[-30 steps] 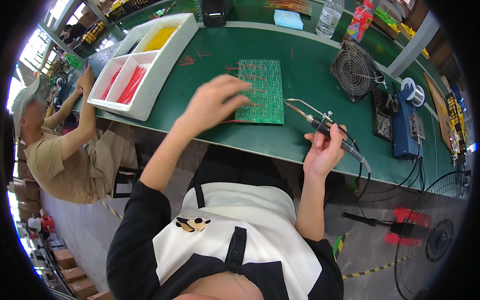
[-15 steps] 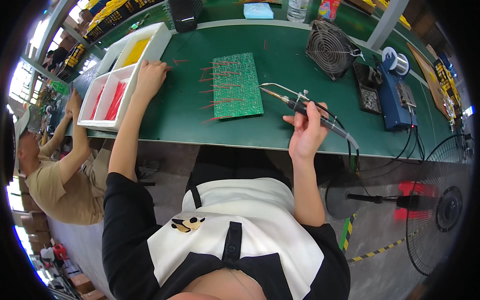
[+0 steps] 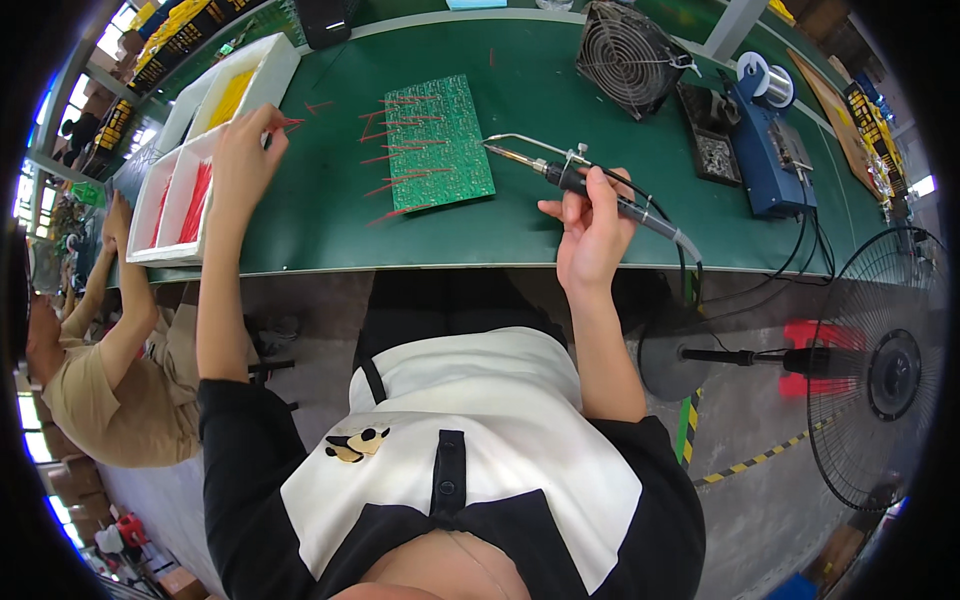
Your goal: The person takes red wires from an organizer tray and solders them onto a circuit board using a soldering iron, then picks black wires from the tray.
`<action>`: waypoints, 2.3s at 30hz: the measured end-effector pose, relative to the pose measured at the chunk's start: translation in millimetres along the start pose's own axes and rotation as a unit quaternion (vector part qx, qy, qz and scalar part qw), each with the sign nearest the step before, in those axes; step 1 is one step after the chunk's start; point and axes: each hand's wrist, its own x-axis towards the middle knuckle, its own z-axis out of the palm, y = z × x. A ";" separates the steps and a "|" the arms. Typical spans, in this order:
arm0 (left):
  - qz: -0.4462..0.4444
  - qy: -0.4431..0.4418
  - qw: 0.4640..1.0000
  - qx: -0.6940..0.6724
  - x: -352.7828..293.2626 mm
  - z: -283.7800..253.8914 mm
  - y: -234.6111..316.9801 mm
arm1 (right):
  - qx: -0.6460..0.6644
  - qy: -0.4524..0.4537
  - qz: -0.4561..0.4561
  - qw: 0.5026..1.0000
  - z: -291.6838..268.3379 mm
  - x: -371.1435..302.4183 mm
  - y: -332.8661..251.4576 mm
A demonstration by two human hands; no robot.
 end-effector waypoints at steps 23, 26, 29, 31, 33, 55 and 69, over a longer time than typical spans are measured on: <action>0.062 0.083 0.971 -0.215 -44.9 39.0 160.1 | -0.111 -0.030 0.001 0.993 -3.6 -20.4 0.3; 0.054 0.089 0.969 -0.223 -44.6 40.2 161.5 | -0.118 -0.020 0.008 0.993 -1.1 -20.0 -0.9; 0.052 0.095 0.968 -0.227 -43.8 40.8 162.2 | -0.122 -0.021 0.010 0.992 -2.0 -19.1 -1.3; 0.056 0.095 0.968 -0.225 -43.3 41.4 162.0 | -0.125 -0.025 0.008 0.992 -2.5 -18.2 -1.0; 0.059 0.096 0.968 -0.223 -43.4 41.4 162.0 | -0.123 -0.029 0.010 0.992 -3.2 -18.9 -1.1; 0.078 0.104 0.970 -0.207 -44.1 46.2 162.6 | -0.133 -0.033 0.003 0.991 -5.4 -18.8 -2.7; 0.085 0.104 0.971 -0.198 -45.9 43.6 160.8 | -0.135 -0.019 0.008 0.991 1.2 -15.2 -1.1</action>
